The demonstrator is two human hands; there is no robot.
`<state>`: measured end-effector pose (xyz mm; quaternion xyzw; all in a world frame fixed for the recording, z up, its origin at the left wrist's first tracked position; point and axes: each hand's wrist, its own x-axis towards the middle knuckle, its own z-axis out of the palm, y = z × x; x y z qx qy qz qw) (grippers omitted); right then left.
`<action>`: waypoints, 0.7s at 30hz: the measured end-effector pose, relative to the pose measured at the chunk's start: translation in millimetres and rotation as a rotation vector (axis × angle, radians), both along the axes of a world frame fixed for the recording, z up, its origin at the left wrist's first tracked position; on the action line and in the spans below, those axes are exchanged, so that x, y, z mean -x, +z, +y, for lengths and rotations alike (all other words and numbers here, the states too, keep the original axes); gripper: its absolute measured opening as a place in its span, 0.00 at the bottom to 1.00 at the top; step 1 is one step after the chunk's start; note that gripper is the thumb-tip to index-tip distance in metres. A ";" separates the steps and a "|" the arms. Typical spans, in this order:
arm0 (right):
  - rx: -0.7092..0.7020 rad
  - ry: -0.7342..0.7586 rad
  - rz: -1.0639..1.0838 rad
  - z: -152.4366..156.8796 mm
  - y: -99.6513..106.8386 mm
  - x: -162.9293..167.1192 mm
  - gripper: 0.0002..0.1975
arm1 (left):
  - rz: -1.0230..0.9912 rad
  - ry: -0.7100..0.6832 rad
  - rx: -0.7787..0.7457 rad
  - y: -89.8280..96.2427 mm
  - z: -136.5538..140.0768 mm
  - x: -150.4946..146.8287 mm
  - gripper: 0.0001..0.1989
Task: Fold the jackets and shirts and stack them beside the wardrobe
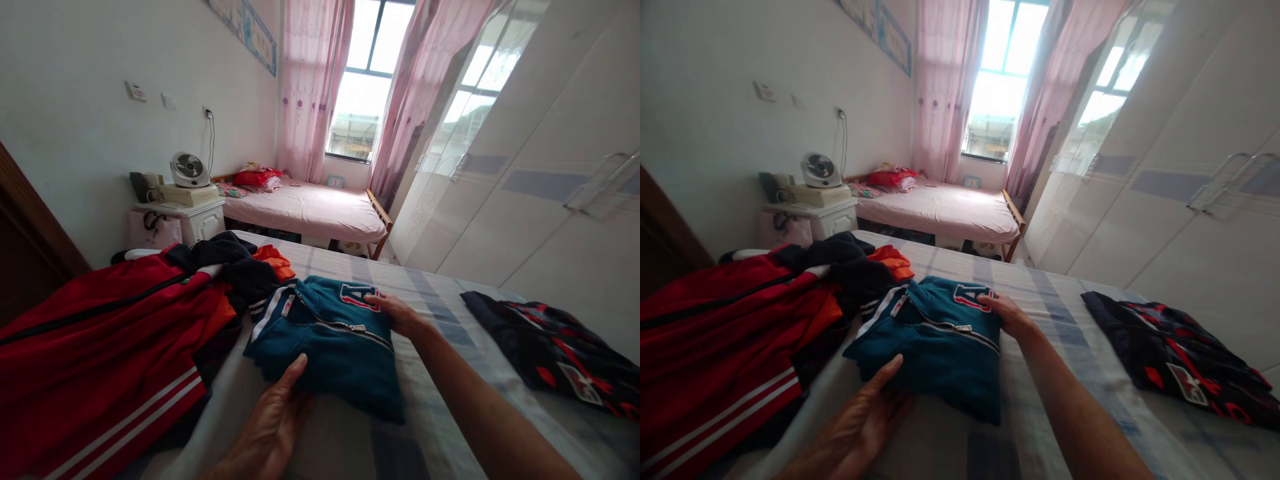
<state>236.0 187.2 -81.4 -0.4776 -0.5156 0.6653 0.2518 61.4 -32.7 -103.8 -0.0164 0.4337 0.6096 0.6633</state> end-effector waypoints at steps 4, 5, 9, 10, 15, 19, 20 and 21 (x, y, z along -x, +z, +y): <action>0.009 -0.118 0.218 -19.1 22.3 -3.7 0.09 | 0.081 0.081 -0.057 21.0 26.0 2.3 0.22; -0.019 -0.126 0.269 -26.9 29.4 -9.8 0.09 | 0.109 0.105 -0.096 28.1 32.3 4.7 0.20; -0.090 -0.105 0.364 -69.2 46.9 -47.8 0.10 | 0.223 0.087 -0.244 45.8 56.2 22.2 0.17; -0.077 -0.083 0.356 -81.0 46.4 -57.3 0.11 | 0.248 0.036 -0.236 44.7 61.6 27.3 0.16; 0.123 0.069 0.247 -120.3 21.0 -82.1 0.12 | 0.433 -0.142 -0.051 13.8 76.6 41.9 0.11; 0.213 0.013 0.298 -107.4 2.0 -78.9 0.11 | 0.541 -0.225 -0.140 1.4 75.9 39.1 0.18; 0.246 0.006 0.329 -100.5 -0.9 -76.1 0.12 | 0.569 -0.246 -0.144 1.7 75.5 37.9 0.19; 0.287 0.000 0.353 -93.5 -3.4 -72.6 0.12 | 0.593 -0.264 -0.140 2.6 75.2 37.1 0.20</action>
